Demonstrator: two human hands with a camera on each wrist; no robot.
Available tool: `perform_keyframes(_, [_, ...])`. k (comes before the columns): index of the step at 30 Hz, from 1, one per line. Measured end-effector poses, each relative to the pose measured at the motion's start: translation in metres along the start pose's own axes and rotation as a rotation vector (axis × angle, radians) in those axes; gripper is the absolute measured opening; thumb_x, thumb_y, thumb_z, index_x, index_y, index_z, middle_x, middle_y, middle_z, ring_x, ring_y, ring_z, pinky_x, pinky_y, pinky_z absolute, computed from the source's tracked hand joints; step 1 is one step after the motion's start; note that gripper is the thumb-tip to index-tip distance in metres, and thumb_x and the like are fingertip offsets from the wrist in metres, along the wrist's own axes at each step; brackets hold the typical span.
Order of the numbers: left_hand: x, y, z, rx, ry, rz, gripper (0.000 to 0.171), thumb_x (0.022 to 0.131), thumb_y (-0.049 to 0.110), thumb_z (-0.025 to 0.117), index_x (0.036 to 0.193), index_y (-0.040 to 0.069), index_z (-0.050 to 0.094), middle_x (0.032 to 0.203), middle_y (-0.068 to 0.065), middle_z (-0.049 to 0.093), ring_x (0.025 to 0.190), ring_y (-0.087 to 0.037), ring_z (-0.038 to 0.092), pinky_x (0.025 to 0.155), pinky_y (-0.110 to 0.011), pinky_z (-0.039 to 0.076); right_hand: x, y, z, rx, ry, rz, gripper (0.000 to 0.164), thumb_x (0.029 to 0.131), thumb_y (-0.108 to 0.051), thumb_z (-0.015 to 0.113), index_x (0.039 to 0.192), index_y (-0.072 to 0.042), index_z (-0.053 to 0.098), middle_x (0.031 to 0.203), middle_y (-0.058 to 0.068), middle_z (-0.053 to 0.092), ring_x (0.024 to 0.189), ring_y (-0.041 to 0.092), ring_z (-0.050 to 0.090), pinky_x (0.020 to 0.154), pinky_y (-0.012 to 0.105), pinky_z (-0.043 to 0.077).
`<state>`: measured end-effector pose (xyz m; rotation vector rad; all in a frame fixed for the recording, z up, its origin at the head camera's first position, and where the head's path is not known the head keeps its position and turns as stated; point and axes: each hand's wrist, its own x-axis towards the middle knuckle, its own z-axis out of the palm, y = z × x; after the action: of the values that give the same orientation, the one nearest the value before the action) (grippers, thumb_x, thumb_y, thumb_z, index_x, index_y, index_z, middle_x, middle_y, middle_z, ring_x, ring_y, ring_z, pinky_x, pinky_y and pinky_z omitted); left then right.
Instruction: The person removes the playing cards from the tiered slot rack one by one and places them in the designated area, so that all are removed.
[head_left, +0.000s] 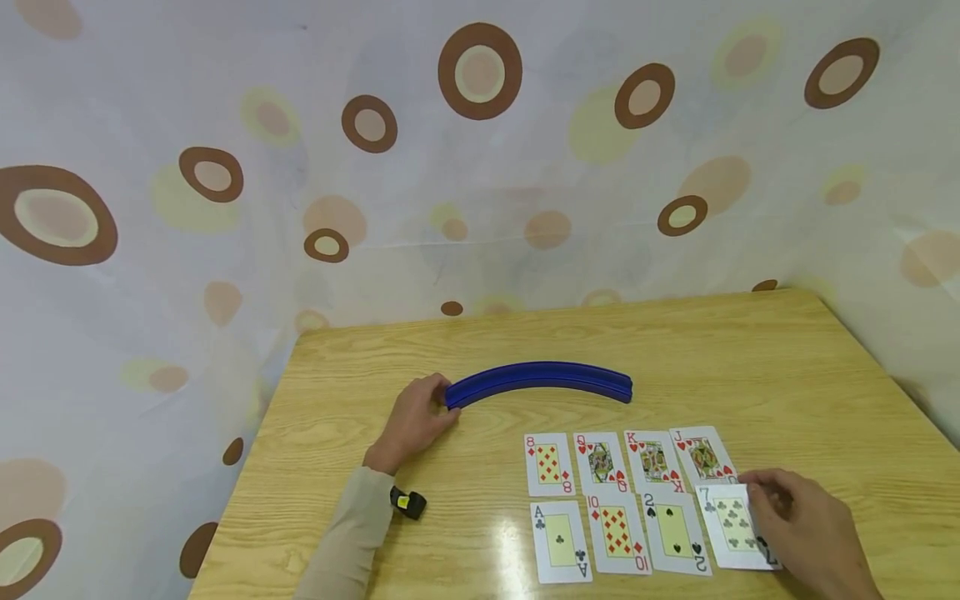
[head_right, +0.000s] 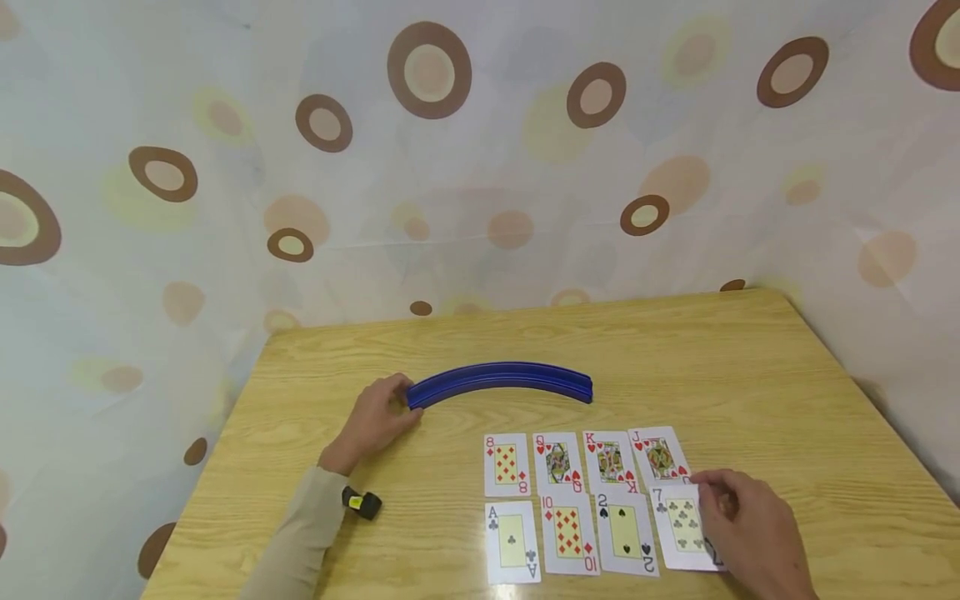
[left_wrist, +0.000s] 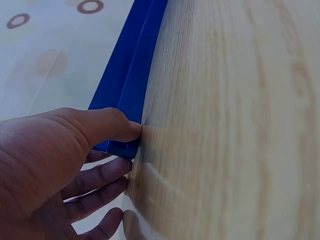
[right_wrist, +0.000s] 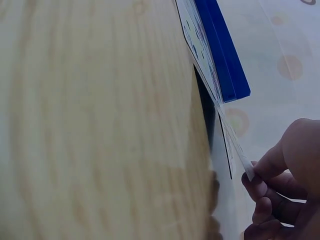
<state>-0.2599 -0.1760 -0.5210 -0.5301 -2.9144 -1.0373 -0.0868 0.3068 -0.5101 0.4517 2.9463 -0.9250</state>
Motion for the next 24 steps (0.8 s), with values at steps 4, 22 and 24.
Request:
perform_keyframes(4, [-0.0015, -0.0006, 0.0007, -0.003, 0.002, -0.009, 0.027, 0.095, 0.015, 0.085, 0.117, 0.006, 0.072, 0.099, -0.005, 0.073, 0.095, -0.021, 0.062, 0.092, -0.043, 0.050, 0.0003, 0.0014, -0.0007, 0.001, -0.035, 0.030, 0.033, 0.108, -0.019, 0.060, 0.129, 0.003, 0.073, 0.101, 0.010, 0.076, 0.083, 0.016, 0.057, 0.064, 0.023, 0.040])
perform_keyframes(22, [0.0014, 0.0048, -0.0037, 0.014, -0.021, -0.047, 0.028, 0.096, 0.017, 0.084, 0.119, 0.007, 0.072, 0.100, -0.004, 0.072, 0.095, -0.020, 0.061, 0.092, -0.042, 0.050, -0.0040, 0.0044, 0.0073, 0.011, 0.058, 0.042, 0.026, 0.107, -0.017, 0.063, 0.124, -0.001, 0.075, 0.101, 0.009, 0.076, 0.081, 0.012, 0.058, 0.062, 0.021, 0.041])
perform_keyframes(24, [0.0012, 0.0048, -0.0033, 0.014, -0.021, -0.044, 0.028, 0.096, 0.016, 0.084, 0.119, 0.007, 0.072, 0.100, -0.004, 0.072, 0.095, -0.020, 0.061, 0.092, -0.042, 0.050, -0.0046, 0.0041, 0.0066, 0.016, 0.052, 0.048, 0.026, 0.107, -0.017, 0.062, 0.124, -0.002, 0.076, 0.102, 0.009, 0.077, 0.080, 0.010, 0.058, 0.062, 0.021, 0.041])
